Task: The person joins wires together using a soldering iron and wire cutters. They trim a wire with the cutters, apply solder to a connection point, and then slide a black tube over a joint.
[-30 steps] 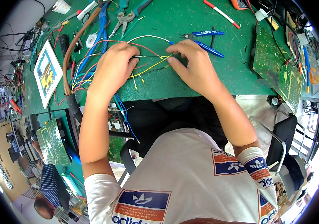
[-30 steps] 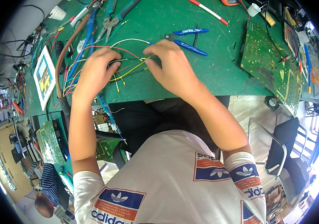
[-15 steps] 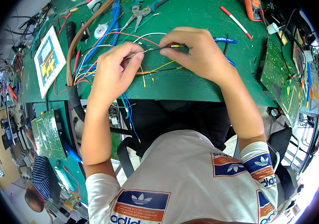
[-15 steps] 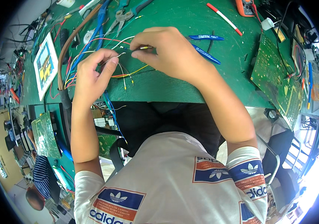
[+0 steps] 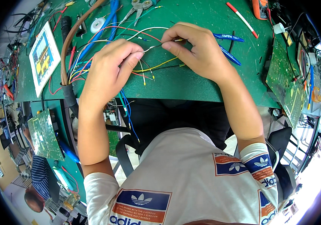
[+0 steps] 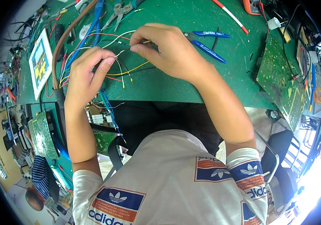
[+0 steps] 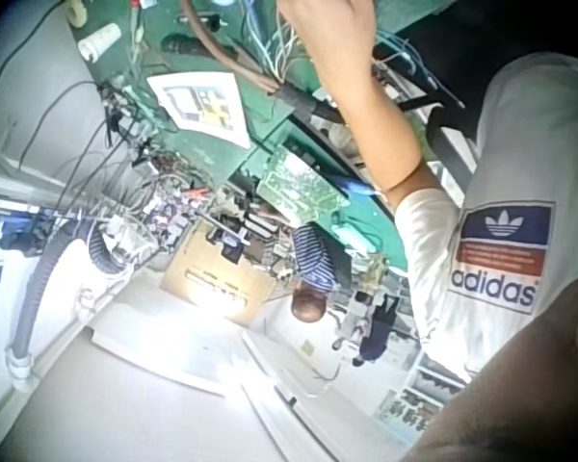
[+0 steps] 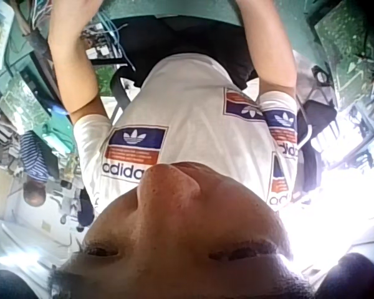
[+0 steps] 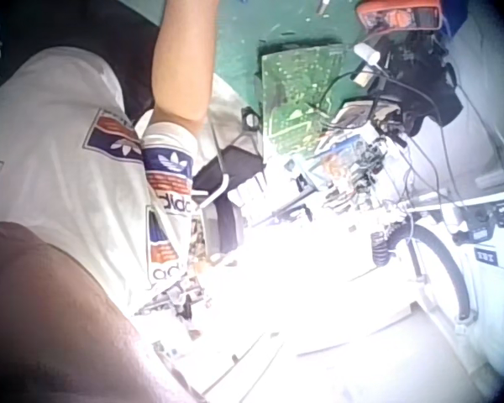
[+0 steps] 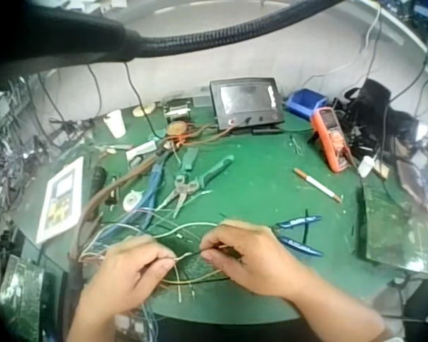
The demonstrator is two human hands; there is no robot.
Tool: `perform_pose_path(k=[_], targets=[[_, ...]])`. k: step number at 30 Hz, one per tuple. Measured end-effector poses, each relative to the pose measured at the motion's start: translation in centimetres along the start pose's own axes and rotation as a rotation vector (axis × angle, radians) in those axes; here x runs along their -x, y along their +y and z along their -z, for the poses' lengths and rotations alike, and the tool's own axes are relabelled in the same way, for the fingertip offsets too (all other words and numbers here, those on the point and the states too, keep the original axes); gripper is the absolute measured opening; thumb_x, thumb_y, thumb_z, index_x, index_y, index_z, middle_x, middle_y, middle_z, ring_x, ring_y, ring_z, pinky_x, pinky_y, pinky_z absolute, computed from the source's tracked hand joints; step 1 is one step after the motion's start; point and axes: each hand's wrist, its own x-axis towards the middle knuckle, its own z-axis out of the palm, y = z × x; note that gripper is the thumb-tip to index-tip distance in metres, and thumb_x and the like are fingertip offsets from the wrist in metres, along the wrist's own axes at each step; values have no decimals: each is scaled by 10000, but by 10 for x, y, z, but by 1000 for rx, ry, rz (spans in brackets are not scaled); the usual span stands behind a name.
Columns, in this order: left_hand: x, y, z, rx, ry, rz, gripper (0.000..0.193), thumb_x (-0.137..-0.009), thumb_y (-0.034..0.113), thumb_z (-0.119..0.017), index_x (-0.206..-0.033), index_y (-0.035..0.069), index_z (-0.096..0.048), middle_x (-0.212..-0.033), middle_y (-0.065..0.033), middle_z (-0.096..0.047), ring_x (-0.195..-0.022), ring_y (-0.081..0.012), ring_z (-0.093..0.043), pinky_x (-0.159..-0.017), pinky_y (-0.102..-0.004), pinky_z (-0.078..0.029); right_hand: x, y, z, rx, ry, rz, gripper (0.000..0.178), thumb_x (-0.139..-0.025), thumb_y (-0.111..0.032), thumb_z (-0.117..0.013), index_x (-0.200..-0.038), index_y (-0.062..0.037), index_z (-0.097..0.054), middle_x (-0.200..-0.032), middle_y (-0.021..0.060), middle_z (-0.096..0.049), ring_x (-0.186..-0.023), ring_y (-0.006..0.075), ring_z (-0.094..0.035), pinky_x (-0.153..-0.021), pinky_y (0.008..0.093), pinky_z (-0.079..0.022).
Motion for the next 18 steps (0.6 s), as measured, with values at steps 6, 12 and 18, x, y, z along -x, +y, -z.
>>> perform_pose_path(k=[6,12,18], targets=[[3,-5,-2,-43,-6,-48,103,-935,125,-672,-950,23,-666,-830,-127,-630,-773,-310,-620,-698,-376,-492,2,1,0,-6,-18,-12,102,-890,-24,-725,-977,9,-682,-887,96,-673,-800,198,-674,-713,309,-547],[4,-2,-6,16,10,25,99,-893,68,-715,-973,20,-679,-835,-121,-645,-727,-285,-627,-671,-359,-496,4,6,6,68,-3,70,97,-876,-32,-729,-959,-9,-685,-876,121,-662,-779,266,-662,-689,337,-541],[2,2,-4,-63,12,-36,98,-883,33,-711,-963,-11,-675,-905,-140,-685,-818,-312,-666,-750,-360,-521,5,10,6,107,20,121,135,-892,-114,-733,-979,-23,-685,-898,125,-658,-834,278,-663,-756,404,-530]])
